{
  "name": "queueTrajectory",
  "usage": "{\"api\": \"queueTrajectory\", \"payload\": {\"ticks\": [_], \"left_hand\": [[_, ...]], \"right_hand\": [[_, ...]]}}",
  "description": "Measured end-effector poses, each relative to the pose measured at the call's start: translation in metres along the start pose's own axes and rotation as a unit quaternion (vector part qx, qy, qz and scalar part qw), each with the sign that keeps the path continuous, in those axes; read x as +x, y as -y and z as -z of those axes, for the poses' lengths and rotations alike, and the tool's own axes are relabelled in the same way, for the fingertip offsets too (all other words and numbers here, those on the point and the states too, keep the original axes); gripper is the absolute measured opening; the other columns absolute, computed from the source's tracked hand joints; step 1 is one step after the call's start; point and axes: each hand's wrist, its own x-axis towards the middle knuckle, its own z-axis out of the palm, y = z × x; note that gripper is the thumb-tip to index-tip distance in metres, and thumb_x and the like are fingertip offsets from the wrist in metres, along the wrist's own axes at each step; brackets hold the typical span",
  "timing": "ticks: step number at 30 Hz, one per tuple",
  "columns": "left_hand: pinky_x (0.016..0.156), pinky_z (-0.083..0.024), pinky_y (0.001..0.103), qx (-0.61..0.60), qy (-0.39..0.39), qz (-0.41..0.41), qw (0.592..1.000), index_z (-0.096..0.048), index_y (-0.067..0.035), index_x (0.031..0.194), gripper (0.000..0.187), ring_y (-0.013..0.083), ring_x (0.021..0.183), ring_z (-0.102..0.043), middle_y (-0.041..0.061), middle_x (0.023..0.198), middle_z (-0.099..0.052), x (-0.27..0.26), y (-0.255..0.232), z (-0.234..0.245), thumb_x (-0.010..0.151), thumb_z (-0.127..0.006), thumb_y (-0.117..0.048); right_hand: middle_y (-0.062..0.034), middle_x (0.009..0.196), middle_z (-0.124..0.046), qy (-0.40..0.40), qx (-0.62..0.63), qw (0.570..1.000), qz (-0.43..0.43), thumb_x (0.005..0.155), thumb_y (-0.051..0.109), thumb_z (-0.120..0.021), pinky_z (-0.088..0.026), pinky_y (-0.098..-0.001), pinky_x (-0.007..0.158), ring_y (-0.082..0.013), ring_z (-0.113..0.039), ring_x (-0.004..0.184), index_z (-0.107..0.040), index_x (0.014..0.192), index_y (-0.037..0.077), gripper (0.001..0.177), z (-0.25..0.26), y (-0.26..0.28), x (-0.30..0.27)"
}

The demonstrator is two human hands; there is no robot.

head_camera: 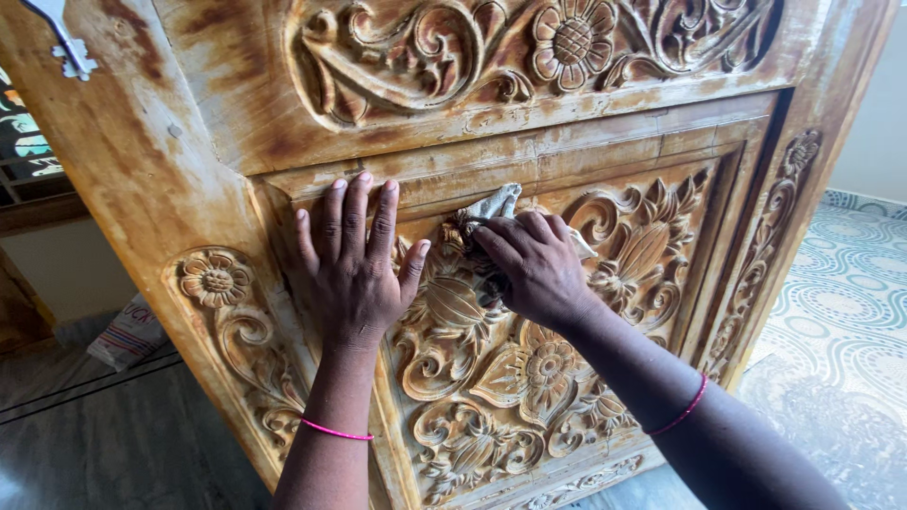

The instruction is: The person wipes the surface of a carved wooden door with a cloth, moving methodically across the floral relief patterns. The hands remain in frame throughout, and the cloth is used to rub and clean the door's surface.

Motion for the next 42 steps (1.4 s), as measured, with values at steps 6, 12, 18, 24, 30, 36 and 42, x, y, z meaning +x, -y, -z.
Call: {"api": "queueTrajectory", "payload": {"ticks": [6, 12, 18, 24, 30, 36, 42], "left_hand": [[0.123, -0.018, 0.063, 0.002, 0.004, -0.003, 1.0, -0.047, -0.017, 0.159, 0.067, 0.0346, 0.151, -0.038, 0.013, 0.162, -0.045, 0.0, 0.001, 0.001, 0.107, -0.046, -0.059], [0.123, -0.018, 0.063, 0.005, 0.004, -0.005, 1.0, -0.047, -0.017, 0.159, 0.067, 0.0344, 0.152, -0.038, 0.013, 0.161, -0.045, -0.001, 0.002, 0.0, 0.107, -0.047, -0.059], [0.123, -0.018, 0.063, 0.004, 0.003, -0.002, 1.0, -0.046, -0.017, 0.159, 0.067, 0.0344, 0.152, -0.037, 0.013, 0.161, -0.045, -0.001, 0.002, 0.0, 0.107, -0.046, -0.059], [0.123, -0.018, 0.062, 0.016, 0.006, -0.004, 1.0, -0.047, -0.018, 0.159, 0.066, 0.0339, 0.151, -0.038, 0.013, 0.162, -0.045, -0.001, 0.002, 0.0, 0.107, -0.045, -0.059], [0.123, -0.018, 0.062, 0.013, 0.002, -0.004, 1.0, -0.047, -0.017, 0.159, 0.067, 0.0345, 0.151, -0.038, 0.013, 0.161, -0.046, -0.001, 0.002, -0.001, 0.107, -0.045, -0.06], [0.123, -0.018, 0.062, 0.004, 0.001, -0.001, 1.0, -0.047, -0.017, 0.159, 0.067, 0.0341, 0.151, -0.038, 0.013, 0.161, -0.045, -0.001, 0.001, -0.001, 0.107, -0.045, -0.059], [0.123, -0.018, 0.062, 0.001, -0.002, 0.0, 1.0, -0.046, -0.018, 0.159, 0.066, 0.034, 0.151, -0.038, 0.013, 0.161, -0.045, -0.001, 0.001, -0.002, 0.107, -0.046, -0.058]], "right_hand": [[0.0061, 0.132, -0.07, 0.028, -0.087, 0.994, 0.068, 0.088, 0.024, -0.075, -0.043, -0.0349, 0.089, -0.0164, -0.058, 0.11, -0.069, 0.128, 0.024, 0.04, -0.013, -0.039, -0.012], [0.0014, 0.13, -0.069, -0.03, -0.062, 0.993, -0.099, 0.074, 0.037, -0.084, -0.042, -0.0453, 0.095, -0.0237, -0.058, 0.113, -0.068, 0.126, 0.018, 0.058, -0.007, -0.06, -0.043], [-0.0003, 0.133, -0.069, -0.064, -0.055, 0.989, -0.125, 0.073, 0.039, -0.085, -0.042, -0.0468, 0.098, -0.0256, -0.058, 0.116, -0.066, 0.125, 0.016, 0.06, -0.028, -0.045, -0.076], [0.0102, 0.127, -0.072, 0.033, -0.134, 0.99, -0.002, 0.082, 0.026, -0.085, -0.042, -0.0387, 0.101, -0.0164, -0.061, 0.119, -0.07, 0.112, 0.029, 0.034, -0.014, -0.126, -0.069], [0.0008, 0.125, -0.072, 0.0, -0.096, 0.988, -0.124, 0.07, 0.028, -0.084, -0.042, -0.0442, 0.103, -0.0238, -0.061, 0.118, -0.07, 0.114, 0.017, 0.047, 0.004, -0.134, -0.102], [0.0026, 0.129, -0.07, -0.012, -0.097, 0.988, -0.122, 0.074, 0.028, -0.081, -0.043, -0.0459, 0.101, -0.0244, -0.06, 0.117, -0.068, 0.114, 0.016, 0.044, 0.0, -0.125, -0.114], [0.0095, 0.127, -0.067, 0.075, -0.215, 0.973, 0.044, 0.074, 0.016, -0.076, -0.047, -0.0406, 0.094, -0.0185, -0.06, 0.12, -0.07, 0.105, 0.023, 0.032, 0.022, -0.152, -0.094]]}}
